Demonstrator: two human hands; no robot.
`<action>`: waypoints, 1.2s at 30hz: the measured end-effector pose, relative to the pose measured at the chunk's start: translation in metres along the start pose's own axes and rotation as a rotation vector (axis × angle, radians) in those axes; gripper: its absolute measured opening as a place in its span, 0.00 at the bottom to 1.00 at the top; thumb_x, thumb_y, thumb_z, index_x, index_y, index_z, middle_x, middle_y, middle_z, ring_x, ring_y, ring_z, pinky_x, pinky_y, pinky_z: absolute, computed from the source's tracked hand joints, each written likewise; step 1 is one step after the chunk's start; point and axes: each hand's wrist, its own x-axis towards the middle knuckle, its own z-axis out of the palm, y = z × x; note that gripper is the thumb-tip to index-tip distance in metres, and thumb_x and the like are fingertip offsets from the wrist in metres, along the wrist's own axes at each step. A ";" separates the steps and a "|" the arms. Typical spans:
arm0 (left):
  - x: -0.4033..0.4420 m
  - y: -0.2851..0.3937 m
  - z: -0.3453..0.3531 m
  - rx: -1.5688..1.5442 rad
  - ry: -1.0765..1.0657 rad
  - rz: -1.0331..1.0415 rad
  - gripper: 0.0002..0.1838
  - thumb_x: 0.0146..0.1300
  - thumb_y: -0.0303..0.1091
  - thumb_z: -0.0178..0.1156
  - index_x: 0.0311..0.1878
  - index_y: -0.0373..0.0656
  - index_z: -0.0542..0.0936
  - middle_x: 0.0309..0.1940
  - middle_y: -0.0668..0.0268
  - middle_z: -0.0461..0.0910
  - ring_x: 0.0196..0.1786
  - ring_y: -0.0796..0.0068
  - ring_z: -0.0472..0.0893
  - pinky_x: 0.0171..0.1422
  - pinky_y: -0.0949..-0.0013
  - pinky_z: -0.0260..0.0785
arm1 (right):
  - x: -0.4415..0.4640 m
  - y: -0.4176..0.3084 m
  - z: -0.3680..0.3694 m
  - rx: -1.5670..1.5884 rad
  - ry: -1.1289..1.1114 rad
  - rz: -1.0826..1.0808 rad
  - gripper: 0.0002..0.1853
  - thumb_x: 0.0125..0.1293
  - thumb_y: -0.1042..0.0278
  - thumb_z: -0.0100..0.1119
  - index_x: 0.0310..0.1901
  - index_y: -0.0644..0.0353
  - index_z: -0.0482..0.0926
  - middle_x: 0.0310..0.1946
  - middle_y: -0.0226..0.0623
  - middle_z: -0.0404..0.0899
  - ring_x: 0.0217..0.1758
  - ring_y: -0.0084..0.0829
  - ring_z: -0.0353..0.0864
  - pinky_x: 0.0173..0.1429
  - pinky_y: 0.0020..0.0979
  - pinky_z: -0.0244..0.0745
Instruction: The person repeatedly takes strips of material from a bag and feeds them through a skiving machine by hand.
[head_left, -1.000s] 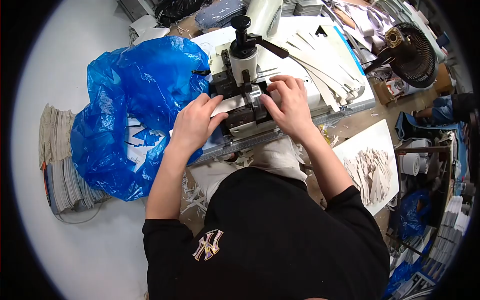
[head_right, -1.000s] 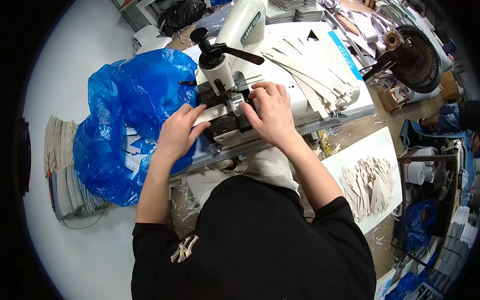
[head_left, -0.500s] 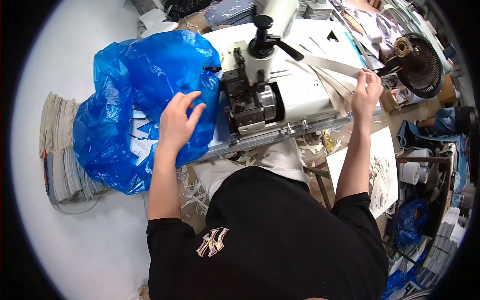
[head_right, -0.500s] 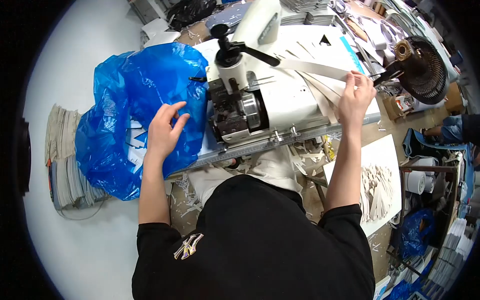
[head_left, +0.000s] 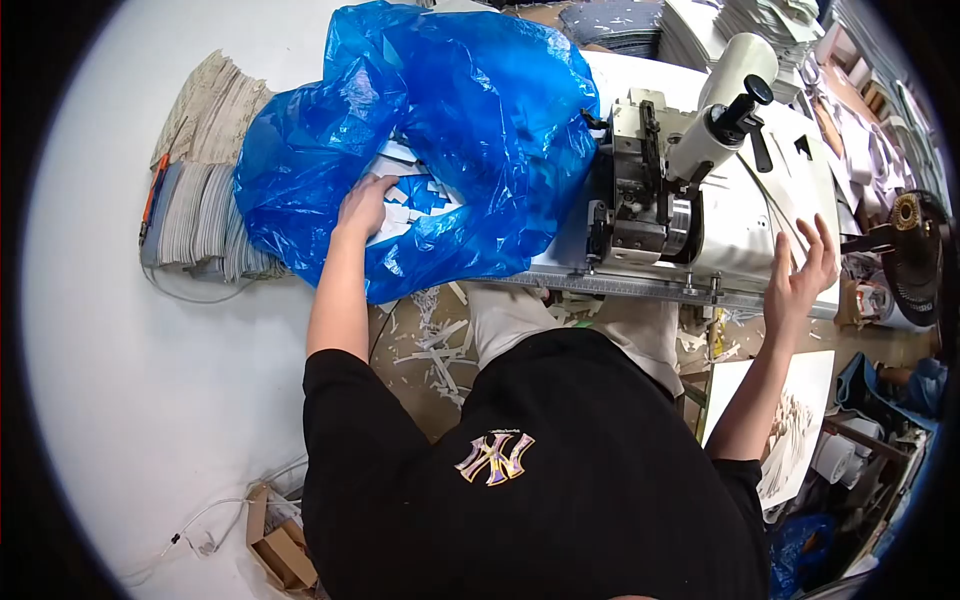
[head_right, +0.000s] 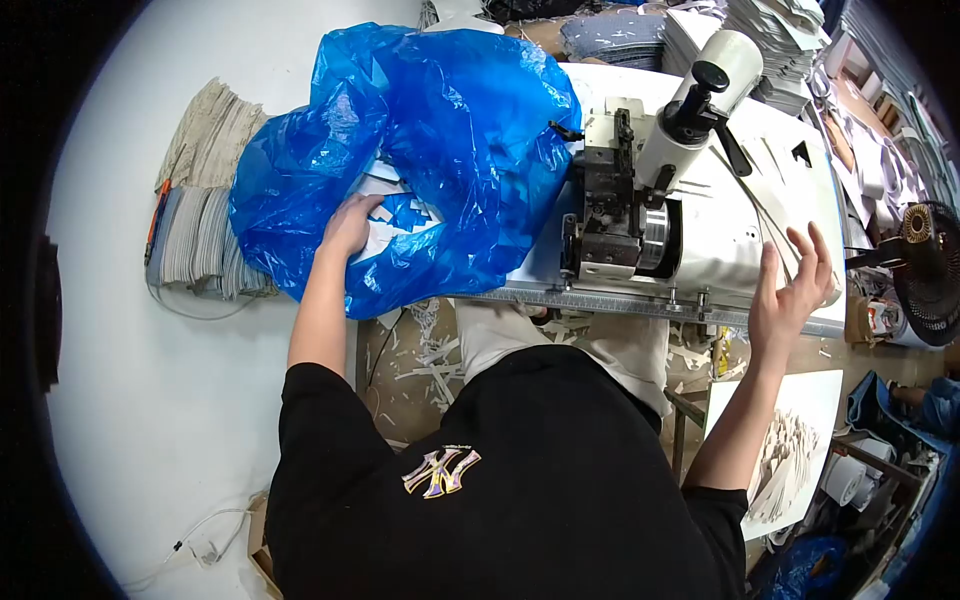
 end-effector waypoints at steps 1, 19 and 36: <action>-0.001 0.000 0.000 0.015 0.005 0.027 0.18 0.70 0.27 0.58 0.59 0.52 0.87 0.63 0.55 0.83 0.70 0.50 0.80 0.72 0.50 0.74 | -0.004 -0.002 0.004 0.018 -0.027 -0.005 0.19 0.80 0.54 0.63 0.64 0.57 0.83 0.77 0.40 0.73 0.79 0.44 0.65 0.83 0.46 0.53; -0.036 0.236 -0.063 -0.882 -0.064 0.450 0.13 0.78 0.36 0.64 0.60 0.43 0.84 0.51 0.58 0.88 0.49 0.61 0.89 0.56 0.62 0.79 | -0.020 -0.056 0.028 0.258 -0.184 -0.012 0.15 0.75 0.63 0.67 0.59 0.55 0.84 0.73 0.41 0.75 0.76 0.46 0.67 0.82 0.46 0.58; -0.026 0.337 -0.043 -0.476 0.141 0.836 0.16 0.61 0.40 0.79 0.48 0.43 0.89 0.44 0.61 0.82 0.43 0.54 0.88 0.48 0.55 0.82 | -0.001 -0.065 0.050 0.336 -0.173 -0.038 0.12 0.73 0.65 0.68 0.52 0.61 0.84 0.58 0.41 0.82 0.65 0.44 0.73 0.73 0.43 0.65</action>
